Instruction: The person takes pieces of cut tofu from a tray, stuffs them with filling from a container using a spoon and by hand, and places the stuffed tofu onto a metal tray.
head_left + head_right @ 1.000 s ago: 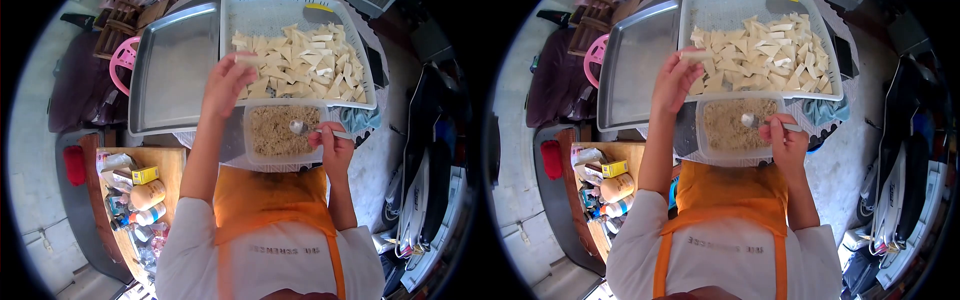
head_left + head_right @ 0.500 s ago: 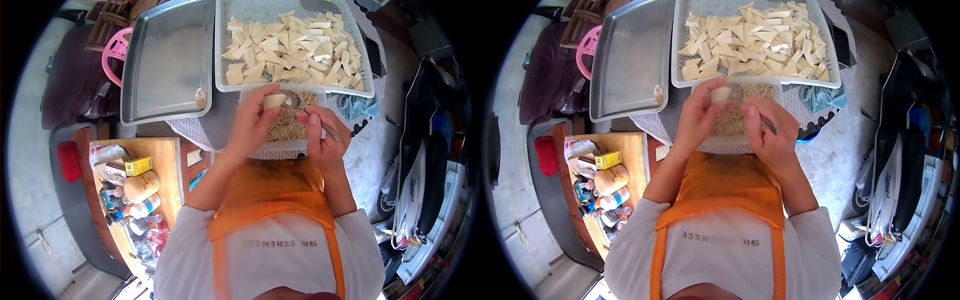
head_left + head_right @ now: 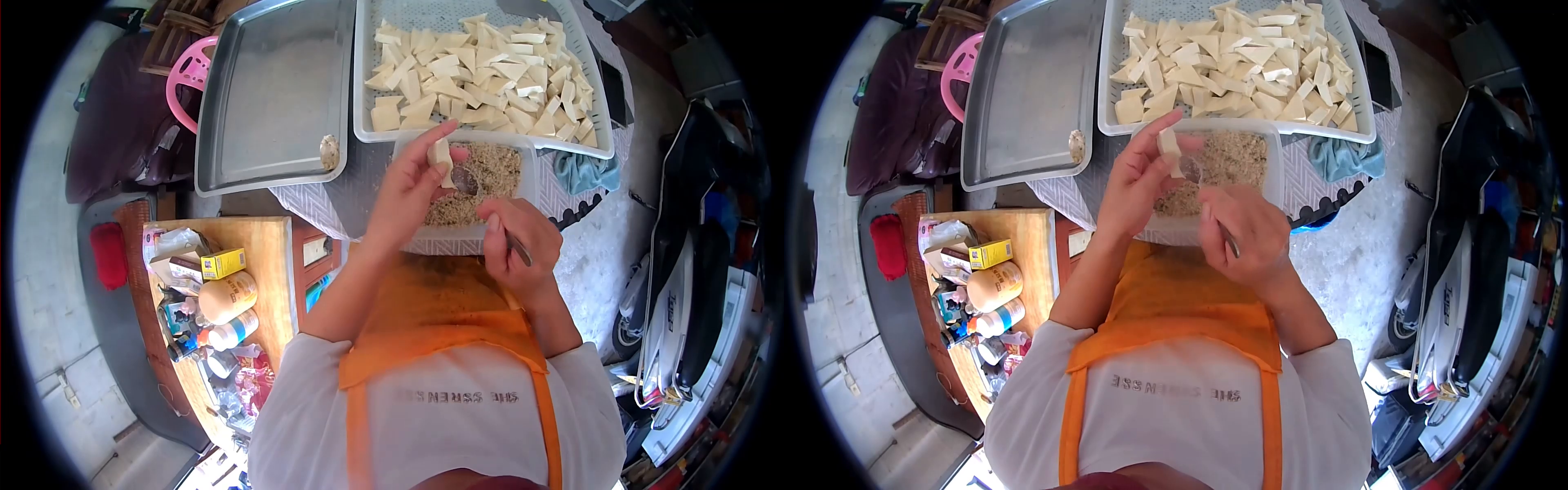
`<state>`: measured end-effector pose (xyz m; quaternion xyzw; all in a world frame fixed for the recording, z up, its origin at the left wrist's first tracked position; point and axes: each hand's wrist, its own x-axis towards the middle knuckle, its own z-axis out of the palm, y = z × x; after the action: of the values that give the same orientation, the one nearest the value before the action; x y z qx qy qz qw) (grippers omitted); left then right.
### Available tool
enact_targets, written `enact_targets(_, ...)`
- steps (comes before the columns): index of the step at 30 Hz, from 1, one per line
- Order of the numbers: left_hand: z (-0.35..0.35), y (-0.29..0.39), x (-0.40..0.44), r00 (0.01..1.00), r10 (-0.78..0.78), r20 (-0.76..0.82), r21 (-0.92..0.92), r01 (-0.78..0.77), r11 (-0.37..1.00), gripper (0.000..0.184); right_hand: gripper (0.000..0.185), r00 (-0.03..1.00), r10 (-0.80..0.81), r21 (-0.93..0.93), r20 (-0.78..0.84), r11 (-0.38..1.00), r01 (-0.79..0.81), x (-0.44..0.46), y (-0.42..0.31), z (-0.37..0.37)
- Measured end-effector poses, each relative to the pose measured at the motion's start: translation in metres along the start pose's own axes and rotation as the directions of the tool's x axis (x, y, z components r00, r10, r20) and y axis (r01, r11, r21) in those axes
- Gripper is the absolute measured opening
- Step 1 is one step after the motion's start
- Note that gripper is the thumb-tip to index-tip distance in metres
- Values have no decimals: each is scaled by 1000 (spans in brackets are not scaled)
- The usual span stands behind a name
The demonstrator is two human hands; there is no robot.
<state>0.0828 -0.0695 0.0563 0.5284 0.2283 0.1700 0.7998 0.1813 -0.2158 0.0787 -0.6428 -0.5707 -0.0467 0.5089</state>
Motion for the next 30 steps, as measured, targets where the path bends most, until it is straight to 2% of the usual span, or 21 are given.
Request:
enact_targets(3, 3, 1, -1, 999, 30, -21, 115, -28, 993, 44, 26, 999, -22, -39, 30, 999, 23, -3, 1, 3)
enact_targets(6, 1, -5, -1, 998, 57, 11, 152, -58, 987, 42, 28, 998, -25, -86, 55, 996, 30, -5, 2, 5)
enact_targets(9, 1, -17, -1, 989, 127, 75, 111, -135, 985, 40, 14, 998, -60, -108, -14, 992, 58, -1, 2, 15)
enact_targets(12, 1, -23, 0, 977, 181, 114, 242, -204, 949, 38, 25, 994, -108, -124, 7, 986, 108, -8, 12, 22)
enact_targets(15, -4, -13, -2, 995, 54, 78, 124, -64, 990, 34, 14, 999, 12, 61, 45, 998, -15, -4, 17, 16)
enact_targets(16, -6, -11, -2, 998, 40, 42, 35, -42, 999, 33, 11, 981, 195, 162, -8, 968, -191, -3, 16, 12)
enact_targets(18, -8, -9, -1, 1000, 3, -28, -152, -7, 988, 30, 11, 839, 543, 373, -48, 789, -489, -2, 14, 4)
enact_targets(19, -9, -7, -1, 999, 35, -27, -142, -39, 989, 28, 19, 825, 556, 269, -98, 813, -516, 2, 20, 4)
enact_targets(20, -11, -4, 0, 997, 66, -26, -131, -69, 989, 27, 20, 801, 595, 96, 68, 795, -599, 6, 25, 4)
enact_targets(21, -13, -2, 0, 995, 94, -23, -119, -96, 988, 26, 21, 736, 641, -89, 220, 764, -639, 11, 31, 4)
enact_targets(22, -14, -3, 1, 996, 90, -20, -130, -92, 987, 25, 23, 634, 691, -277, 347, 721, -635, 14, 35, 5)
enact_targets(23, -15, -4, 1, 996, 85, -16, -142, -87, 986, 25, 28, 614, 611, -295, 499, 787, -542, 11, 42, 12)
enact_targets(26, -13, -4, 3, 998, 53, -18, -154, -55, 986, 24, 32, 531, 540, 66, 653, 658, -750, -3, 50, 35)
enact_targets(30, -16, 1, 2, 999, 26, -39, -157, -32, 987, 24, 29, 525, 547, 314, 652, 436, -844, -3, 62, 27)
